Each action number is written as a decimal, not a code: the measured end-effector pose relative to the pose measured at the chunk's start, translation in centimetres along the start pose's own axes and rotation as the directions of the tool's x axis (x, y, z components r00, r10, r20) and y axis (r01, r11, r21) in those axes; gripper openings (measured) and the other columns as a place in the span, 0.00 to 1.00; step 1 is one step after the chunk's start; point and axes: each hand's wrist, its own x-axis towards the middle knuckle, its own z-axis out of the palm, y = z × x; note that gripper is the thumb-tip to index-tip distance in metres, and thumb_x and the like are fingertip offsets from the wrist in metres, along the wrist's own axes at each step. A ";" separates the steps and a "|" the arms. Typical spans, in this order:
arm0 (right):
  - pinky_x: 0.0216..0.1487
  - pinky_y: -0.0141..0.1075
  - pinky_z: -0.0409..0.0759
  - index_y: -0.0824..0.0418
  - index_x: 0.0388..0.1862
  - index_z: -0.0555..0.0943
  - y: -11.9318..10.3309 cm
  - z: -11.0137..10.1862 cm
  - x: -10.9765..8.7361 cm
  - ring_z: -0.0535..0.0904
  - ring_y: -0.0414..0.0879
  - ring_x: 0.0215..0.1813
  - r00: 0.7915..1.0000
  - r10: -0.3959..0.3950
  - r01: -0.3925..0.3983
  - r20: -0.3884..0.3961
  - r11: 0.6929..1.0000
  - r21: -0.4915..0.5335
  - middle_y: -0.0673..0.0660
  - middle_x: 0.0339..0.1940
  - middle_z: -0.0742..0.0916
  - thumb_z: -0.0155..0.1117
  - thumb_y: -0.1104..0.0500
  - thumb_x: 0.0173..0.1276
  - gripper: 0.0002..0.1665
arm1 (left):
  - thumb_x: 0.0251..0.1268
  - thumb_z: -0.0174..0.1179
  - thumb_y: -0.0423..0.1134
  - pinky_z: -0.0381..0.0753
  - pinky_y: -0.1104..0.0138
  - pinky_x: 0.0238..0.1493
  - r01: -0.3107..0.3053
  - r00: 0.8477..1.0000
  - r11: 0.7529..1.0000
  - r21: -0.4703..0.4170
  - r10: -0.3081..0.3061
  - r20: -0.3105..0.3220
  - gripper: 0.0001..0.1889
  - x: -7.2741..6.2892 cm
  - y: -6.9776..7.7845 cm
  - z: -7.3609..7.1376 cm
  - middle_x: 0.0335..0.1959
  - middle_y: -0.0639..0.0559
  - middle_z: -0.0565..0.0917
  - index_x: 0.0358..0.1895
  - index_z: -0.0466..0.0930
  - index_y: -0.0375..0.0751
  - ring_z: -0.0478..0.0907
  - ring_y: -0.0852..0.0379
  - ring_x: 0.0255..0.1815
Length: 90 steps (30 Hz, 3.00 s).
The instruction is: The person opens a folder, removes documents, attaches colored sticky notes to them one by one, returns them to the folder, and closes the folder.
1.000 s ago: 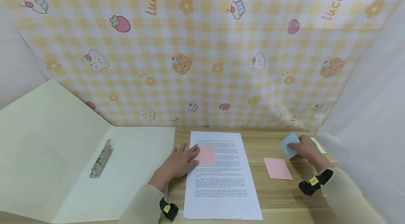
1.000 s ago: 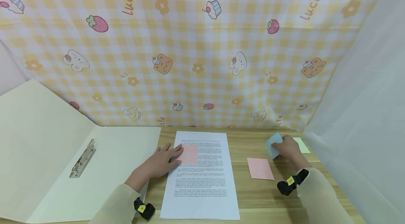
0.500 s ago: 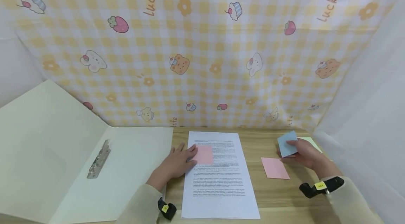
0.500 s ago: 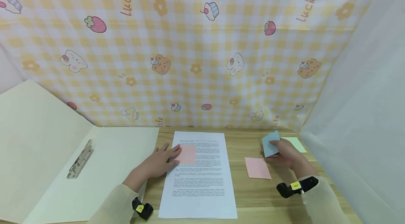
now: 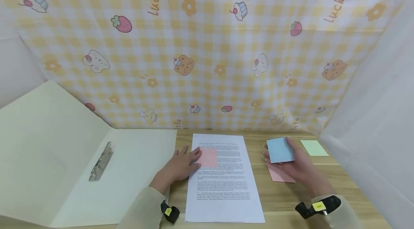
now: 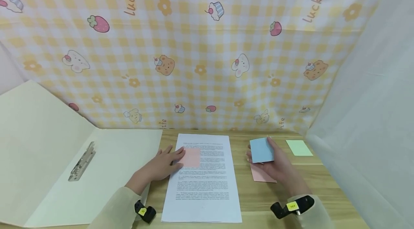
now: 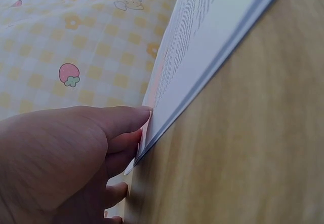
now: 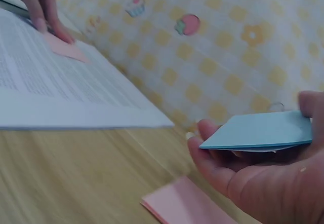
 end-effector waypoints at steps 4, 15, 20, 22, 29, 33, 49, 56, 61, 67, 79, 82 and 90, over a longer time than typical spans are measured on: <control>0.76 0.47 0.69 0.58 0.68 0.57 1.2 0.7 1.0 0.77 0.56 0.69 0.992 -0.009 -0.002 0.122 0.995 0.097 0.61 0.66 0.81 0.30 0.29 0.78 0.39 | 0.74 0.56 0.50 0.42 0.37 0.81 -0.001 1.000 1.000 0.005 0.001 0.000 0.28 0.0 0.0 0.0 0.80 0.55 0.63 0.75 0.68 0.51 0.46 0.37 0.85; 0.77 0.44 0.64 0.59 0.74 0.53 4.6 4.4 2.8 0.71 0.52 0.74 0.995 -0.048 0.034 0.091 0.989 0.146 0.59 0.73 0.76 0.31 0.28 0.78 0.43 | 0.75 0.56 0.49 0.43 0.37 0.81 -0.016 0.999 1.000 0.007 0.016 0.034 0.28 -0.1 -0.4 -0.8 0.81 0.55 0.62 0.76 0.67 0.49 0.45 0.36 0.85; 0.79 0.45 0.62 0.59 0.75 0.55 6.4 5.8 2.8 0.69 0.52 0.75 0.994 -0.049 0.033 0.095 0.985 0.167 0.58 0.75 0.74 0.33 0.28 0.78 0.44 | 0.75 0.56 0.50 0.47 0.41 0.82 -0.057 0.996 0.997 0.052 0.053 0.074 0.28 -0.1 -0.8 -1.3 0.80 0.56 0.63 0.75 0.68 0.51 0.47 0.38 0.85; 0.79 0.45 0.62 0.58 0.75 0.55 7.1 6.1 2.7 0.69 0.52 0.75 0.992 -0.048 0.028 0.116 0.985 0.169 0.58 0.76 0.73 0.32 0.28 0.78 0.43 | 0.75 0.56 0.50 0.50 0.42 0.82 -0.071 0.995 0.995 0.064 0.066 0.072 0.28 -0.1 -0.8 -1.3 0.80 0.56 0.64 0.75 0.69 0.51 0.49 0.39 0.84; 0.77 0.45 0.65 0.58 0.79 0.48 8.8 6.5 2.9 0.72 0.52 0.74 0.987 -0.049 0.027 0.156 0.989 0.142 0.58 0.76 0.73 0.29 0.29 0.79 0.44 | 0.74 0.59 0.46 0.71 0.48 0.74 -0.144 0.980 0.982 0.120 0.158 -0.121 0.20 0.6 0.2 -0.8 0.69 0.47 0.79 0.64 0.81 0.43 0.72 0.42 0.73; 0.76 0.45 0.66 0.57 0.80 0.41 9.6 6.8 3.3 0.73 0.51 0.72 0.986 -0.035 0.014 0.163 0.991 0.132 0.57 0.74 0.75 0.27 0.28 0.79 0.46 | 0.72 0.62 0.46 0.78 0.53 0.67 -0.259 0.910 0.955 0.145 0.292 -0.294 0.16 0.4 2.2 -0.8 0.61 0.49 0.85 0.56 0.86 0.43 0.81 0.47 0.65; 0.75 0.34 0.70 0.39 0.73 0.66 11.7 8.6 3.4 0.72 0.37 0.73 0.934 -0.050 0.041 0.354 0.999 0.032 0.43 0.71 0.78 0.07 0.34 0.78 0.42 | 0.50 0.74 0.65 0.76 0.63 0.70 -0.540 0.698 0.754 0.374 0.649 -0.302 0.46 -1.5 9.1 1.9 0.69 0.53 0.78 0.71 0.73 0.46 0.77 0.55 0.69; 0.75 0.33 0.69 0.37 0.73 0.67 11.7 9.0 3.3 0.73 0.36 0.73 0.941 -0.057 0.064 0.334 0.998 -0.009 0.41 0.71 0.78 0.08 0.33 0.77 0.42 | 0.53 0.70 0.66 0.76 0.65 0.70 -0.532 0.718 0.753 0.388 0.644 -0.265 0.45 -1.6 9.2 1.8 0.69 0.54 0.78 0.72 0.72 0.47 0.77 0.57 0.69; 0.75 0.33 0.69 0.37 0.73 0.65 11.8 9.0 3.5 0.72 0.35 0.73 0.955 -0.055 0.067 0.290 0.997 -0.034 0.40 0.71 0.78 0.09 0.32 0.77 0.40 | 0.57 0.69 0.64 0.77 0.64 0.68 -0.570 0.712 0.751 0.334 0.654 -0.254 0.40 -1.4 8.8 1.6 0.69 0.52 0.78 0.70 0.75 0.47 0.78 0.56 0.68; 0.76 0.38 0.69 0.38 0.75 0.59 12.0 8.8 3.6 0.71 0.38 0.74 0.958 -0.055 0.075 0.280 0.995 -0.062 0.41 0.72 0.76 0.09 0.31 0.76 0.39 | 0.69 0.65 0.51 0.80 0.64 0.65 -0.601 0.669 0.729 0.328 0.683 -0.293 0.20 -1.3 8.5 1.3 0.66 0.54 0.81 0.60 0.84 0.49 0.81 0.56 0.65; 0.71 0.42 0.74 0.38 0.74 0.54 12.3 8.5 3.6 0.76 0.44 0.68 0.969 -0.028 0.056 0.246 0.992 -0.109 0.46 0.67 0.78 0.12 0.30 0.76 0.36 | 0.62 0.71 0.39 0.84 0.68 0.53 -0.592 0.690 0.805 0.045 0.535 -0.488 0.04 -0.8 8.2 1.0 0.40 0.58 0.91 0.38 0.91 0.47 0.85 0.63 0.44; 0.71 0.43 0.74 0.40 0.76 0.50 12.5 8.4 3.6 0.76 0.46 0.67 0.964 -0.034 0.064 0.262 0.992 -0.107 0.48 0.67 0.77 0.16 0.34 0.80 0.32 | 0.64 0.69 0.39 0.85 0.70 0.47 -0.544 0.778 0.822 -0.170 0.418 -0.468 0.05 -0.8 8.0 0.9 0.38 0.56 0.91 0.39 0.90 0.44 0.86 0.64 0.41; 0.68 0.45 0.76 0.50 0.78 0.46 12.9 8.6 3.9 0.78 0.51 0.63 0.974 0.035 -0.007 0.226 0.992 -0.126 0.57 0.70 0.76 0.36 0.57 0.84 0.28 | 0.67 0.67 0.45 0.84 0.73 0.27 -0.293 0.938 0.778 -0.555 0.123 -0.324 0.09 -0.6 7.6 0.9 0.34 0.52 0.90 0.41 0.90 0.44 0.79 0.66 0.28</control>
